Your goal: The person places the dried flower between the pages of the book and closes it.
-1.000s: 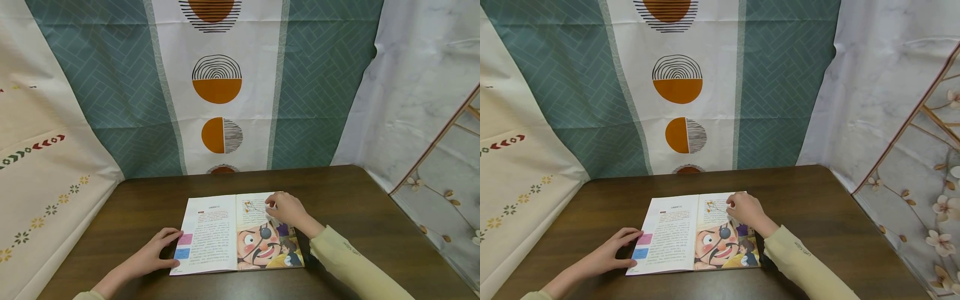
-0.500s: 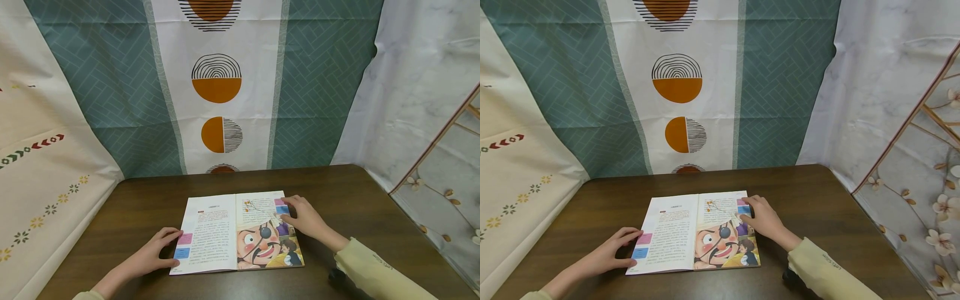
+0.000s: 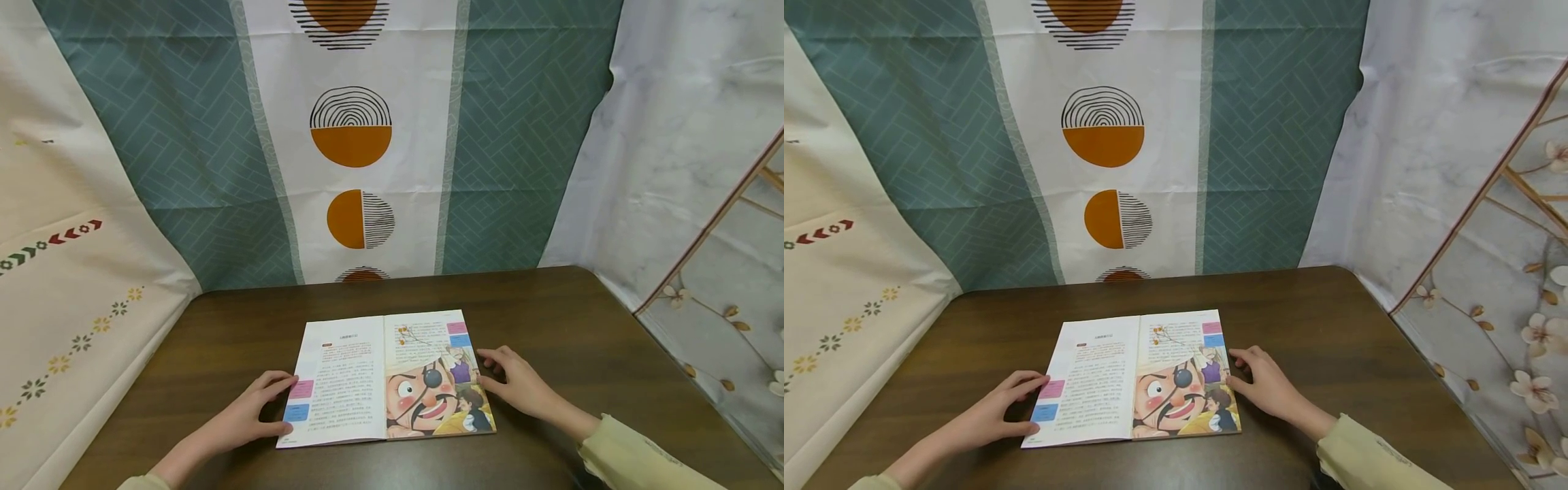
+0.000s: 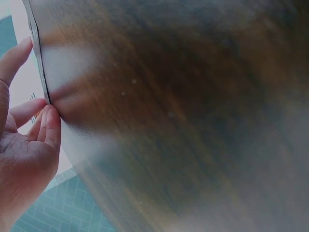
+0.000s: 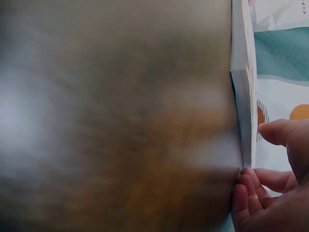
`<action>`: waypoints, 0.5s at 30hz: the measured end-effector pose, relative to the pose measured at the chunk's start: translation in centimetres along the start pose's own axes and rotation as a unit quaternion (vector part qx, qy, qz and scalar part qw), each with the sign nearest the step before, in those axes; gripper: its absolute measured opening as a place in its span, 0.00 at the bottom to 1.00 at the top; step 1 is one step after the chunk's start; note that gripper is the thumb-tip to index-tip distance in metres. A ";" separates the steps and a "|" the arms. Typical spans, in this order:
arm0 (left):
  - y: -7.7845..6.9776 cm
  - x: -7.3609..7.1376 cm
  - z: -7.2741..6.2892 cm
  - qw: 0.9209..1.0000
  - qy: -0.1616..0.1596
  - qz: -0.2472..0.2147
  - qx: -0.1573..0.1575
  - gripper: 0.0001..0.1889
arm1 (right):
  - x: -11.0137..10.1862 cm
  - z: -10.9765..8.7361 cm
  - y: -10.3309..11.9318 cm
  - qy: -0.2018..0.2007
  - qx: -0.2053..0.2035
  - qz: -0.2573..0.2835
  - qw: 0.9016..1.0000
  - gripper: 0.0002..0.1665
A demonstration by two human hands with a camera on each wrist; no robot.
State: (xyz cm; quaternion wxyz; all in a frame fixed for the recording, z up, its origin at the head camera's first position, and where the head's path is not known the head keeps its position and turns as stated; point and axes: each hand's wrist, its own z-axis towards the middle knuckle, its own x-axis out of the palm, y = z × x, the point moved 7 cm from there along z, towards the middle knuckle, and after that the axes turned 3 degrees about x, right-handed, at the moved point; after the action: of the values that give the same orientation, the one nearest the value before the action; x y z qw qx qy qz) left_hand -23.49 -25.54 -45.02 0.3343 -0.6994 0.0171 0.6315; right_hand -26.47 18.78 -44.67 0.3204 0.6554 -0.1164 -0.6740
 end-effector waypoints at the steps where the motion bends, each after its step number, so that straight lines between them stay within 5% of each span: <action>1: 0.1 0.0 0.0 1.000 0.004 -0.001 -0.006 0.43 | 0.0 -0.3 0.0 0.003 -0.006 0.005 1.000 0.32; 15: -0.2 -0.1 0.1 1.000 -0.004 -0.009 0.013 0.42 | 0.9 -2.6 -0.1 0.097 -0.074 0.037 0.992 0.40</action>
State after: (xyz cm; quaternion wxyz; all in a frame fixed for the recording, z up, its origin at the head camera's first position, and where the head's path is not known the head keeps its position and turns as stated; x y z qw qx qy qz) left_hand -23.49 -25.39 -44.87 0.3491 -0.6928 0.0177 0.6308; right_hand -23.96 19.01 -45.75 0.4025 0.6870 -0.0586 -0.6021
